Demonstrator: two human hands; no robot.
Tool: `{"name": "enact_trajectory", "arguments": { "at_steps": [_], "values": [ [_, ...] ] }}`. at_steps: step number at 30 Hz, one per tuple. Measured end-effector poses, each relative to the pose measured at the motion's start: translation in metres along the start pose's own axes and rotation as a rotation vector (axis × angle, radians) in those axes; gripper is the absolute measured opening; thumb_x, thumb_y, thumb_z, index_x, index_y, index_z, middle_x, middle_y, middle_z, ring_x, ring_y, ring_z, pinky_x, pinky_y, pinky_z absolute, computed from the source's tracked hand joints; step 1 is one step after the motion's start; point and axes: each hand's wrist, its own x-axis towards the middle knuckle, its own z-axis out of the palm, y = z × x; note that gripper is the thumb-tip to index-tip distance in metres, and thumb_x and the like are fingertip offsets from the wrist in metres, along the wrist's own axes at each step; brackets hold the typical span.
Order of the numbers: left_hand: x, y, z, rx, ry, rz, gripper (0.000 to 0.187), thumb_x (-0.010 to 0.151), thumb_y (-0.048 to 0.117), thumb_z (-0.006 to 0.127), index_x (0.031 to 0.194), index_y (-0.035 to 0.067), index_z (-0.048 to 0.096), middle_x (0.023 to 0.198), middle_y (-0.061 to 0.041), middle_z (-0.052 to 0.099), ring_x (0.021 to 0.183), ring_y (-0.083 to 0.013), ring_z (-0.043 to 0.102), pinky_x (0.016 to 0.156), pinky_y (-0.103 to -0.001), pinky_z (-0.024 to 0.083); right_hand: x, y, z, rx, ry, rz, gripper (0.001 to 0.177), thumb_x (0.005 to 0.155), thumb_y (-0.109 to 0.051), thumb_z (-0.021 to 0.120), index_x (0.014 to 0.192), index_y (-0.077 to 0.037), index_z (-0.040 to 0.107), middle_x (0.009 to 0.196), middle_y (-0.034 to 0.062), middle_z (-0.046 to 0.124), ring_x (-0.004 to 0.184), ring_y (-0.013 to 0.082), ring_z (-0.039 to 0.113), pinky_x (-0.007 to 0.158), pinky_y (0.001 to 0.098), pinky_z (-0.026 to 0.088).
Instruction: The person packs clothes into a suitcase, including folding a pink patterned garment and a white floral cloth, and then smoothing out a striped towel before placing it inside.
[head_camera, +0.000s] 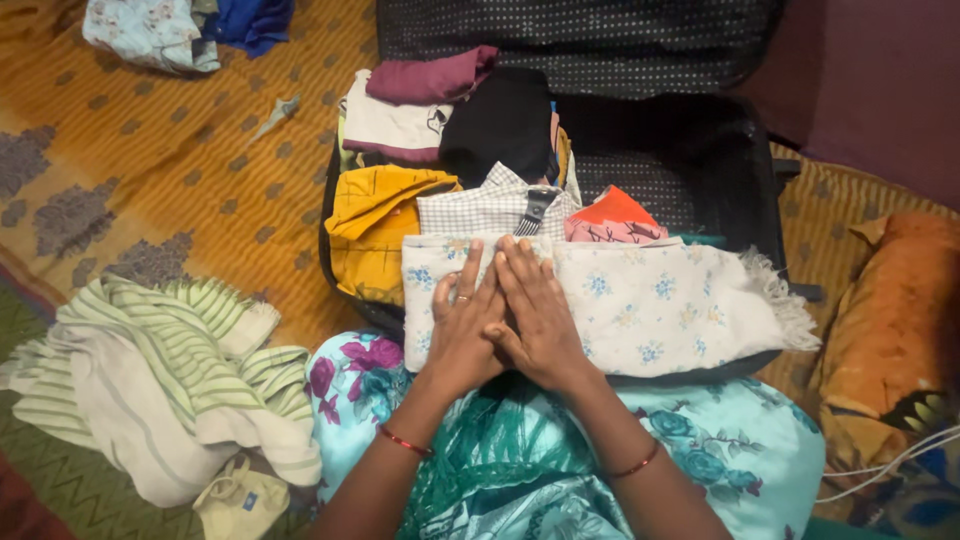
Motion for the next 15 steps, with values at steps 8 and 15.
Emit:
{"name": "enact_trajectory", "arguments": {
  "at_steps": [8,15],
  "values": [
    [-0.027,-0.021,-0.014,-0.476,0.173,0.079,0.048,0.091,0.016,0.071,0.138,0.007,0.066,0.159,-0.011,0.055,0.157,-0.0285,0.040,0.126,-0.051,0.033,-0.007,0.019,0.005,-0.081,-0.028,0.026,0.085,0.098,-0.048,0.061,0.164,-0.006,0.026,0.173,0.0132,0.022,0.163,0.0319,0.013,0.129,0.0581,0.003],
    [-0.044,-0.014,-0.039,-0.156,0.492,-0.134,0.030,0.088,0.013,0.070,0.117,0.011,0.075,0.145,-0.016,0.056,0.140,-0.0390,0.045,0.114,-0.052,0.033,-0.006,0.012,0.008,-0.131,0.019,0.000,0.094,0.091,-0.049,0.070,0.162,-0.007,0.026,0.171,0.0119,0.020,0.161,0.0311,0.012,0.128,0.0579,0.004]
  ]
}}
